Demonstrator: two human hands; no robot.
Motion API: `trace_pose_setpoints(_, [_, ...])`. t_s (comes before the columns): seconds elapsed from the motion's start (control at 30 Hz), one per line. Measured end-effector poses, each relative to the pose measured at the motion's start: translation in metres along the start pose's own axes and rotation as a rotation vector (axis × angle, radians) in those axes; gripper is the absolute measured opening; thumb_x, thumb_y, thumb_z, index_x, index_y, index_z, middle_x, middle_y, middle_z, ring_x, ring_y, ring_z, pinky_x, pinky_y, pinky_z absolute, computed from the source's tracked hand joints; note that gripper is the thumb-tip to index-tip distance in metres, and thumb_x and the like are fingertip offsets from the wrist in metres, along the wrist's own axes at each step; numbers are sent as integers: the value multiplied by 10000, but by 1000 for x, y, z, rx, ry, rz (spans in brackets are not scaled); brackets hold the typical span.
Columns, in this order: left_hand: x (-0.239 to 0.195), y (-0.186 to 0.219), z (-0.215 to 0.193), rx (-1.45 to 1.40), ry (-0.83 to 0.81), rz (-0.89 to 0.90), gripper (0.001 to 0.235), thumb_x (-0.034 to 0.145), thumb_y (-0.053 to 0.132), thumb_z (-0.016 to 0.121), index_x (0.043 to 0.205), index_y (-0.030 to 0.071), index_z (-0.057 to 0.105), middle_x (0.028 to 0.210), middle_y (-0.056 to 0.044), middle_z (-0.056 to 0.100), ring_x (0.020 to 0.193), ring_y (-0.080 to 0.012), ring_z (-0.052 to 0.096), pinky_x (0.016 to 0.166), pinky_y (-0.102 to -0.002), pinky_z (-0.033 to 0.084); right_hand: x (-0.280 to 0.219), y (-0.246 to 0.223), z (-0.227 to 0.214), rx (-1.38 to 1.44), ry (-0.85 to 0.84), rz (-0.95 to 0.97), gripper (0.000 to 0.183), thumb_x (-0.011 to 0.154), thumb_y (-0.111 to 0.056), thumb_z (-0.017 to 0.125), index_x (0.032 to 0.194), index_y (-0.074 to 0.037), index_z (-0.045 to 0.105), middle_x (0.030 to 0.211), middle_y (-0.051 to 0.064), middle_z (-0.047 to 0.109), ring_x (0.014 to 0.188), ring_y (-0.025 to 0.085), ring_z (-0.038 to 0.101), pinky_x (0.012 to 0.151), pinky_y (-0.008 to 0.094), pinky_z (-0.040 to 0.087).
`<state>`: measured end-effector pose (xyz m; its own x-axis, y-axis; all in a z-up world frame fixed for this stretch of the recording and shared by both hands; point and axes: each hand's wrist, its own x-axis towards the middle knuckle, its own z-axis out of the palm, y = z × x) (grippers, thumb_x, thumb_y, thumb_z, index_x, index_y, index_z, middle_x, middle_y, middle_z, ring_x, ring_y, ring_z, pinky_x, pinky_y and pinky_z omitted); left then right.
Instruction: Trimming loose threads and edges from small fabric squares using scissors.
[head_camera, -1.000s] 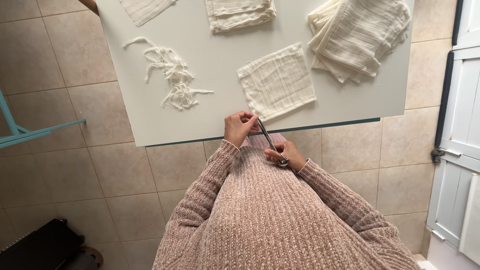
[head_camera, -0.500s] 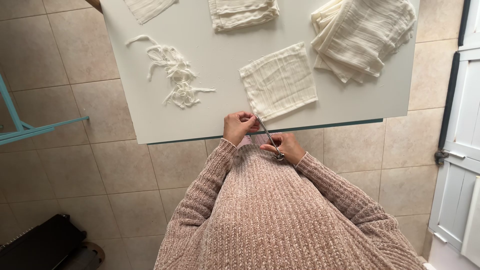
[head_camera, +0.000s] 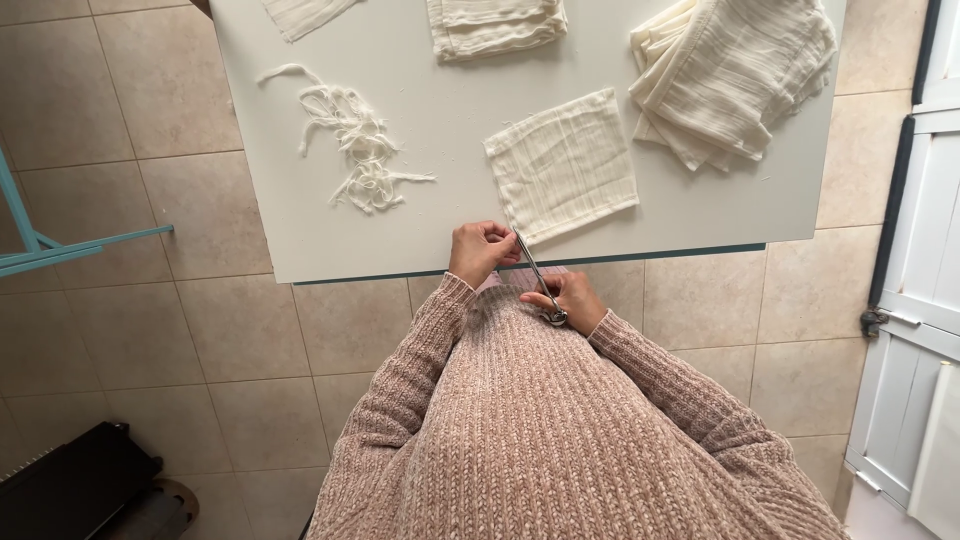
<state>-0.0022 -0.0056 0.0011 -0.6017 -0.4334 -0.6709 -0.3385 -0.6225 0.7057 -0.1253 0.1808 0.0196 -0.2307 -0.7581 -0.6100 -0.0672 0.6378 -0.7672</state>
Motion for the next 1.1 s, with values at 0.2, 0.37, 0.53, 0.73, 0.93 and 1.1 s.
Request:
trace_pose_setpoints(0.2, [3, 0, -3, -4, -21, -3, 177, 903, 52, 726, 997, -92, 684, 857, -280, 742, 710, -294, 769, 675, -332, 694, 5, -20, -4, 29, -45, 22, 301, 845, -381, 820, 673, -149, 737, 517, -17, 635, 533, 88, 531, 528, 185, 367])
trace_pose_setpoints(0.37, [-2, -1, -4, -34, -61, -8, 176, 913, 55, 715, 1022, -81, 685, 897, -271, 747, 759, -277, 771, 710, -321, 689, 0, -43, -10, 8, -37, 35, 301, 838, -394, 813, 672, -152, 746, 514, 12, 650, 524, 96, 550, 530, 200, 408])
trace_pose_setpoints(0.53, [-7, 4, -4, -36, -57, -7, 168, 904, 48, 710, 1018, -73, 691, 880, -248, 753, 752, -244, 770, 702, -295, 687, 0, -48, -9, 26, -51, 63, 309, 856, -383, 807, 672, -143, 742, 515, 5, 634, 548, 95, 551, 559, 195, 416])
trace_pose_setpoints(0.73, [-6, 1, -5, 13, -71, 25, 143, 895, 60, 745, 995, -39, 718, 875, -239, 758, 755, -238, 770, 708, -315, 684, 12, -46, -12, 57, -73, 87, 349, 878, -441, 774, 677, -156, 750, 538, -4, 657, 576, 91, 590, 589, 198, 449])
trace_pose_setpoints(0.93, [-8, 3, -5, 22, -72, 14, 149, 899, 77, 749, 1003, -24, 717, 881, -221, 761, 753, -212, 762, 704, -288, 673, 16, -47, -13, 48, -80, 126, 374, 883, -449, 770, 676, -139, 750, 544, 16, 665, 576, 98, 607, 600, 205, 455])
trace_pose_setpoints(1.1, [-4, -6, -6, 66, -55, 33, 184, 886, 136, 800, 986, -3, 734, 874, -225, 759, 735, -206, 759, 694, -298, 672, 23, -65, -18, 62, -86, 137, 414, 891, -478, 758, 668, -129, 750, 552, -6, 657, 593, 77, 591, 604, 185, 435])
